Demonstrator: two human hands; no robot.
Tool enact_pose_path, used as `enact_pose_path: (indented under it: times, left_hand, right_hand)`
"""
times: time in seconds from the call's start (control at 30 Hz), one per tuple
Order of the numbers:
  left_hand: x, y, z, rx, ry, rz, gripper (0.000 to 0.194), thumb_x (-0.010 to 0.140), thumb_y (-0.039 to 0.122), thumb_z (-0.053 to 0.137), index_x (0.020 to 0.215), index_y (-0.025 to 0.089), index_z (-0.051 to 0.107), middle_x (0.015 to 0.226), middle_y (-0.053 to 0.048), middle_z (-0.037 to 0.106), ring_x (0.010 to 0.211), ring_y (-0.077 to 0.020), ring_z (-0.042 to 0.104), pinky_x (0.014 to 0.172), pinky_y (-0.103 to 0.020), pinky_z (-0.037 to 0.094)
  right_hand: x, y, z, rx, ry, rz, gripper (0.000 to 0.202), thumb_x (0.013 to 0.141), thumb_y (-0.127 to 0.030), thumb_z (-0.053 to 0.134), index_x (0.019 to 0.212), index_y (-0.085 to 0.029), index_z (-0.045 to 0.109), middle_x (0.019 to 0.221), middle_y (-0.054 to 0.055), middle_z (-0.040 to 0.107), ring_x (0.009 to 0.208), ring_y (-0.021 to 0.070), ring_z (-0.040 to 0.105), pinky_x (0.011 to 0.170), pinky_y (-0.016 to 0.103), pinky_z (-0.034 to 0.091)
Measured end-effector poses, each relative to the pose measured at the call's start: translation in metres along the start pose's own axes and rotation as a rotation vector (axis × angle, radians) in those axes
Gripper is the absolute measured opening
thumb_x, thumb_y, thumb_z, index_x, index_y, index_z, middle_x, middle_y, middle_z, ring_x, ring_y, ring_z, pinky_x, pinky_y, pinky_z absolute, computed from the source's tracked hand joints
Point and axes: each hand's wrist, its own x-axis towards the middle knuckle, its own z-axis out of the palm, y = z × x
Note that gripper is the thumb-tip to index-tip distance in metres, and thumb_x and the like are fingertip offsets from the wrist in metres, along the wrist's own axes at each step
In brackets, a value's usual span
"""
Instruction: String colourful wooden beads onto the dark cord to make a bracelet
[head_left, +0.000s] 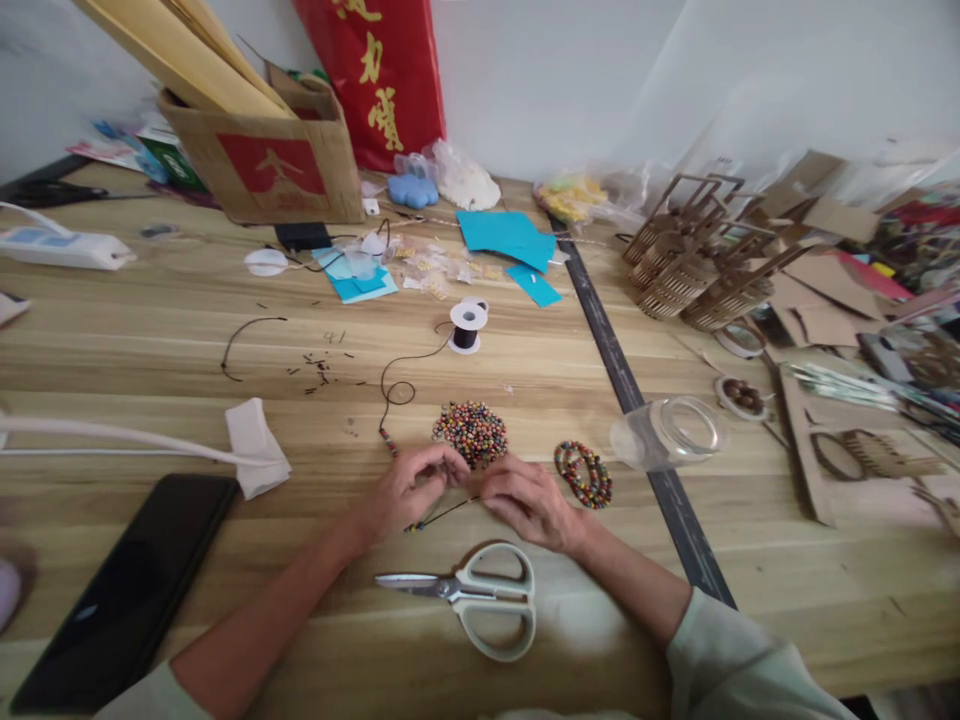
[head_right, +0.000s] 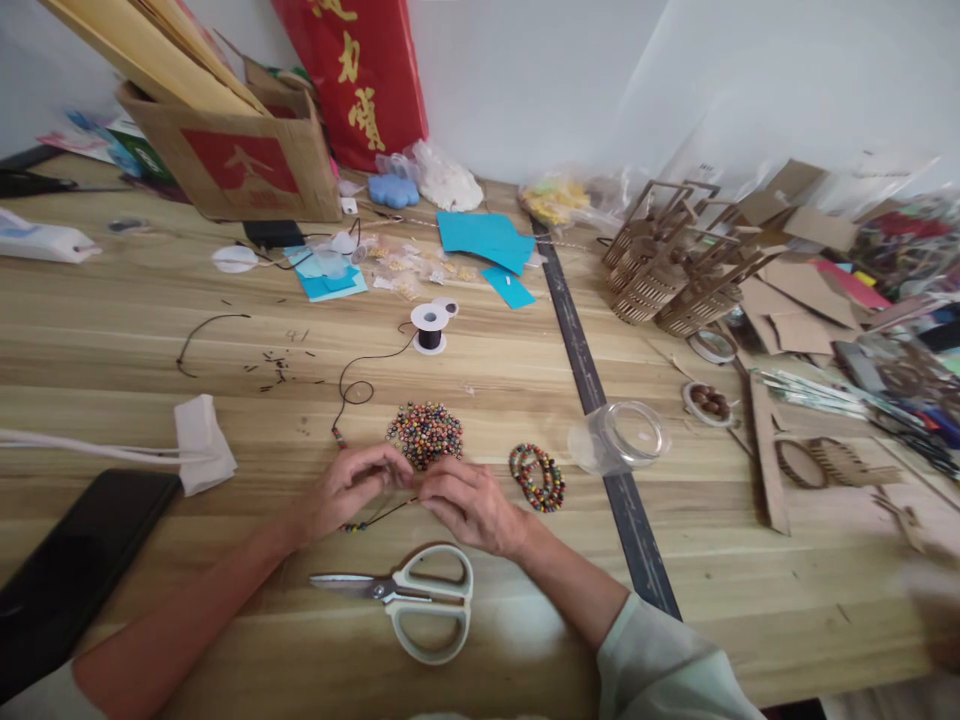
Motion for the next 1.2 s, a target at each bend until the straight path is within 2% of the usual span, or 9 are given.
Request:
enact_pose_path:
  times: [0.1,0.27,0.47,0.7,0.8,0.9,0.97,1.13,1.2]
  left_hand:
    - [-0.002,-0.001,-0.001,-0.043,0.036,0.034,0.020,0.083,0.017,0.044,0.089,0.014,0.064,0.082,-0.006,0.070,0.080,-0.0167,0.064,0.074,-0.027,0.050]
    - [-0.003,0.004,-0.002,-0.001,-0.020,-0.014,0.021,0.087,0.023,0.048,0.094,0.015,0.067,0.089,-0.006,0.073,0.085,-0.0186,0.066,0.079,-0.029,0.049]
    - [0.000,0.002,0.003,-0.001,-0.104,-0.068,0.014,0.076,0.027,0.067,0.078,0.013,0.068,0.073,-0.003,0.068,0.069,-0.0148,0.061,0.067,-0.025,0.047]
    - [0.002,-0.005,0.007,0.056,-0.038,-0.072,0.011,0.077,0.022,0.063,0.071,0.014,0.067,0.066,-0.001,0.063,0.063,-0.0122,0.056,0.061,-0.022,0.044]
    - [0.000,-0.006,0.007,0.159,-0.037,-0.054,0.011,0.080,0.021,0.060,0.074,0.014,0.067,0.066,-0.001,0.063,0.063,-0.0120,0.055,0.062,-0.022,0.044]
    - [-0.001,-0.010,0.005,0.288,-0.036,-0.025,0.012,0.083,0.020,0.058,0.077,0.014,0.067,0.064,0.000,0.061,0.058,-0.0108,0.052,0.057,-0.021,0.041]
    - [-0.002,-0.014,0.002,0.376,-0.047,0.016,0.012,0.084,0.019,0.057,0.079,0.015,0.067,0.063,0.001,0.061,0.055,-0.0102,0.051,0.055,-0.020,0.039]
    - [-0.001,-0.014,-0.014,0.468,-0.085,0.093,0.013,0.084,0.017,0.056,0.076,0.015,0.066,0.064,0.001,0.063,0.056,-0.0098,0.052,0.057,-0.020,0.039]
    - [-0.002,-0.013,-0.022,0.487,-0.084,0.068,0.014,0.085,0.019,0.056,0.076,0.016,0.066,0.062,0.002,0.060,0.055,-0.0096,0.051,0.056,-0.019,0.039]
  right_hand:
    - [-0.004,-0.001,0.000,-0.179,0.001,-0.116,0.013,0.100,-0.020,0.044,0.105,-0.020,0.056,0.095,0.009,0.064,0.086,0.0167,0.063,0.072,0.027,0.051]
    - [-0.007,0.000,0.002,-0.305,0.012,-0.143,0.014,0.100,-0.020,0.043,0.107,-0.021,0.055,0.096,0.008,0.064,0.083,0.0153,0.064,0.066,0.025,0.051]
    - [-0.005,0.002,0.002,-0.291,-0.008,-0.132,0.014,0.100,-0.020,0.043,0.107,-0.018,0.055,0.092,0.008,0.064,0.084,0.0153,0.063,0.065,0.024,0.051]
    - [-0.002,0.001,0.003,-0.217,-0.038,-0.101,0.011,0.099,-0.018,0.044,0.103,-0.019,0.054,0.088,0.007,0.064,0.082,0.0153,0.062,0.068,0.024,0.051]
    - [-0.001,0.001,0.001,-0.131,0.059,0.007,0.010,0.098,-0.021,0.046,0.098,-0.019,0.055,0.084,0.006,0.062,0.077,0.0156,0.060,0.065,0.024,0.049]
    - [-0.002,0.002,-0.003,-0.030,0.243,0.213,0.014,0.097,-0.023,0.047,0.088,-0.019,0.056,0.075,0.003,0.058,0.065,0.0134,0.054,0.059,0.023,0.044]
    - [-0.002,0.003,-0.006,0.017,0.320,0.346,0.021,0.097,-0.027,0.046,0.081,-0.018,0.055,0.068,0.000,0.054,0.058,0.0115,0.048,0.054,0.022,0.039]
    - [-0.003,0.007,-0.009,0.109,0.290,0.543,0.037,0.099,-0.039,0.042,0.072,-0.017,0.055,0.060,-0.003,0.046,0.053,0.0099,0.041,0.050,0.022,0.033]
    - [-0.004,0.009,-0.009,0.153,0.261,0.586,0.040,0.099,-0.042,0.042,0.071,-0.017,0.055,0.058,-0.003,0.046,0.052,0.0095,0.041,0.049,0.021,0.032]
